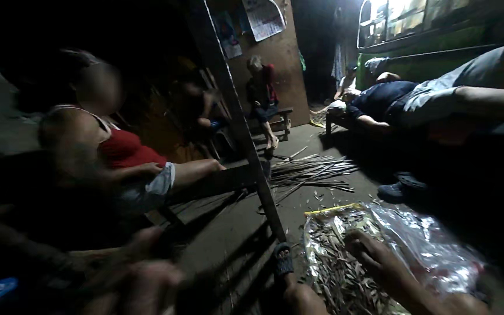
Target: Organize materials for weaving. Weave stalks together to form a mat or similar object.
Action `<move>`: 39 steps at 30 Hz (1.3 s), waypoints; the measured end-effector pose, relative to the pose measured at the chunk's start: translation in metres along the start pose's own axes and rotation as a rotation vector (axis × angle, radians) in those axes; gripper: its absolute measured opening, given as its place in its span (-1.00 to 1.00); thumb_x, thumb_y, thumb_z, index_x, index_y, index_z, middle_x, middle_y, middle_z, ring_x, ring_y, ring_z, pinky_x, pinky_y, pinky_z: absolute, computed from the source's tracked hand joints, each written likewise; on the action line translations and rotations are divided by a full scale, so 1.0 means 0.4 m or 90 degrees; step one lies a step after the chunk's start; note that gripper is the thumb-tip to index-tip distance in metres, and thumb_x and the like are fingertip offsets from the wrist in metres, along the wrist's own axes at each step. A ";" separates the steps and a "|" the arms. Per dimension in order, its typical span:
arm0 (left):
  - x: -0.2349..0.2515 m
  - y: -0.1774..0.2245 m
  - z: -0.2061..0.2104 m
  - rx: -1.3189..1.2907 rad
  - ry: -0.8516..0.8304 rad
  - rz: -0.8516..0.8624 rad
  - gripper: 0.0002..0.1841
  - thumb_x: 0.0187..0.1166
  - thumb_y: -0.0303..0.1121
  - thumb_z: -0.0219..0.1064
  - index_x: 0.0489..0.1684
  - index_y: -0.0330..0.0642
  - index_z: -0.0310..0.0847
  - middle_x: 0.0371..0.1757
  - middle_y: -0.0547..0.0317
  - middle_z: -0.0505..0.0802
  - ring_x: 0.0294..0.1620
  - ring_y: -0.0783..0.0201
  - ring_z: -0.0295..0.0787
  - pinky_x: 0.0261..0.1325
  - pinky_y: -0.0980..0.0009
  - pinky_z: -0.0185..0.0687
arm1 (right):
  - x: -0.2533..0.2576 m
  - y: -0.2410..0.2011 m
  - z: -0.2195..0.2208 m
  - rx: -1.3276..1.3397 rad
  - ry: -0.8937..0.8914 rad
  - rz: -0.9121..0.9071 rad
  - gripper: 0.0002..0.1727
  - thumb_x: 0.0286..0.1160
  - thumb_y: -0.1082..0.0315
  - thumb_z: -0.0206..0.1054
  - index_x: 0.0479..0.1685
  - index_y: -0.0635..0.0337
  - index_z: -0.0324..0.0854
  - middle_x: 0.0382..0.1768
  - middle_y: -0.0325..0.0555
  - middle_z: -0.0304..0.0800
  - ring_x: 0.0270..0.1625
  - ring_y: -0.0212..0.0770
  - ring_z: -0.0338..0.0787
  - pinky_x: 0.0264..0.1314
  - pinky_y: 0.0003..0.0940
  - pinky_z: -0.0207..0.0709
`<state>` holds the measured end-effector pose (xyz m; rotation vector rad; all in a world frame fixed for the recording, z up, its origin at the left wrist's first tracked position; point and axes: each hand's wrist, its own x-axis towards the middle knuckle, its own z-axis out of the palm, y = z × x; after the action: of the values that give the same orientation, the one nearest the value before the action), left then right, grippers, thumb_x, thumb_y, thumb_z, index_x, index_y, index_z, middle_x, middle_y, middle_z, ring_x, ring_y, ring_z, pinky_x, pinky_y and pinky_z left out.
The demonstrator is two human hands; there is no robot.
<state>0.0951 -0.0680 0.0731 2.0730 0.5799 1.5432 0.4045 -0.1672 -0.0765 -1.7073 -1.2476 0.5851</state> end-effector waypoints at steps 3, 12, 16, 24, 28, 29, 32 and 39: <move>-0.040 -0.076 0.165 -0.069 -0.129 -0.301 -0.70 0.66 -0.58 0.16 0.27 -0.32 0.65 -0.38 0.56 0.78 -0.61 0.78 0.50 -0.60 0.80 0.41 | -0.019 0.069 0.009 0.098 -0.039 0.129 -0.43 0.77 -0.05 -0.07 0.39 0.25 0.46 -0.30 -0.10 0.58 -0.32 -0.22 0.57 -0.17 -0.13 0.52; -0.196 -0.222 0.508 -0.238 -0.204 -0.712 -0.70 0.76 -0.58 0.10 0.35 -0.40 0.59 -0.51 0.25 0.70 -0.77 0.59 0.40 -0.76 0.70 0.27 | -0.051 0.068 0.053 -0.034 -0.107 0.083 -0.40 0.85 0.11 0.02 0.80 0.12 0.23 0.30 0.23 0.72 0.14 0.16 0.80 0.27 0.19 0.56; -0.208 -0.225 0.570 -0.255 -0.232 -0.724 -0.81 0.74 -0.63 0.07 0.03 -0.42 0.62 -0.56 0.25 0.72 -0.81 0.60 0.41 -0.77 0.71 0.31 | -0.036 0.118 0.073 -0.097 0.002 0.010 -0.45 0.81 0.19 0.08 0.73 0.12 0.37 0.23 0.21 0.77 0.05 0.17 0.85 0.11 0.16 0.66; -0.223 -0.283 0.597 -0.254 -0.273 -0.749 -0.74 0.77 -0.56 0.09 0.26 -0.43 0.60 -0.55 0.28 0.70 -0.80 0.62 0.29 -0.77 0.71 0.16 | 0.015 0.219 0.095 -0.232 0.076 -0.051 -0.49 0.61 0.38 0.25 0.57 0.01 0.60 -0.18 0.20 0.81 -0.38 0.16 0.83 -0.38 0.12 0.68; -0.238 -0.307 0.609 -0.183 -0.300 -0.766 -0.66 0.76 -0.54 0.15 0.43 -0.40 0.59 -0.52 0.26 0.68 -0.77 0.58 0.32 -0.74 0.67 0.18 | 0.052 0.277 0.111 -0.277 0.082 -0.027 -0.50 0.64 0.34 0.25 0.58 -0.01 0.60 -0.15 0.24 0.82 -0.36 0.23 0.84 -0.38 0.17 0.68; -0.243 -0.316 0.609 -0.172 -0.305 -0.769 -0.66 0.76 -0.55 0.14 0.43 -0.39 0.59 -0.53 0.26 0.68 -0.77 0.57 0.31 -0.74 0.66 0.17 | 0.058 0.288 0.117 -0.284 0.071 -0.020 -0.49 0.64 0.33 0.24 0.60 -0.02 0.57 -0.13 0.23 0.82 -0.35 0.23 0.84 -0.37 0.17 0.67; -0.259 -0.333 0.610 -0.158 -0.312 -0.800 -0.67 0.77 -0.55 0.14 0.42 -0.39 0.60 -0.54 0.27 0.66 -0.77 0.57 0.30 -0.73 0.66 0.17 | 0.079 0.299 0.133 -0.300 0.041 0.044 -0.44 0.68 0.34 0.19 0.69 -0.07 0.47 -0.07 0.24 0.83 -0.28 0.27 0.85 -0.31 0.20 0.67; -0.300 -0.361 0.620 -0.127 -0.292 -0.859 -0.67 0.79 -0.54 0.11 0.43 -0.43 0.56 -0.52 0.25 0.63 -0.76 0.56 0.28 -0.72 0.65 0.16 | 0.142 0.290 0.160 -0.298 -0.168 0.246 -0.38 0.85 0.25 -0.03 0.89 -0.34 0.08 0.28 0.30 0.70 0.09 0.35 0.80 0.09 0.28 0.59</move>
<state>0.2942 -0.0581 -0.1658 1.2194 1.1965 0.3042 0.4314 -0.0985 -0.2001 -2.3540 -1.3150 0.8108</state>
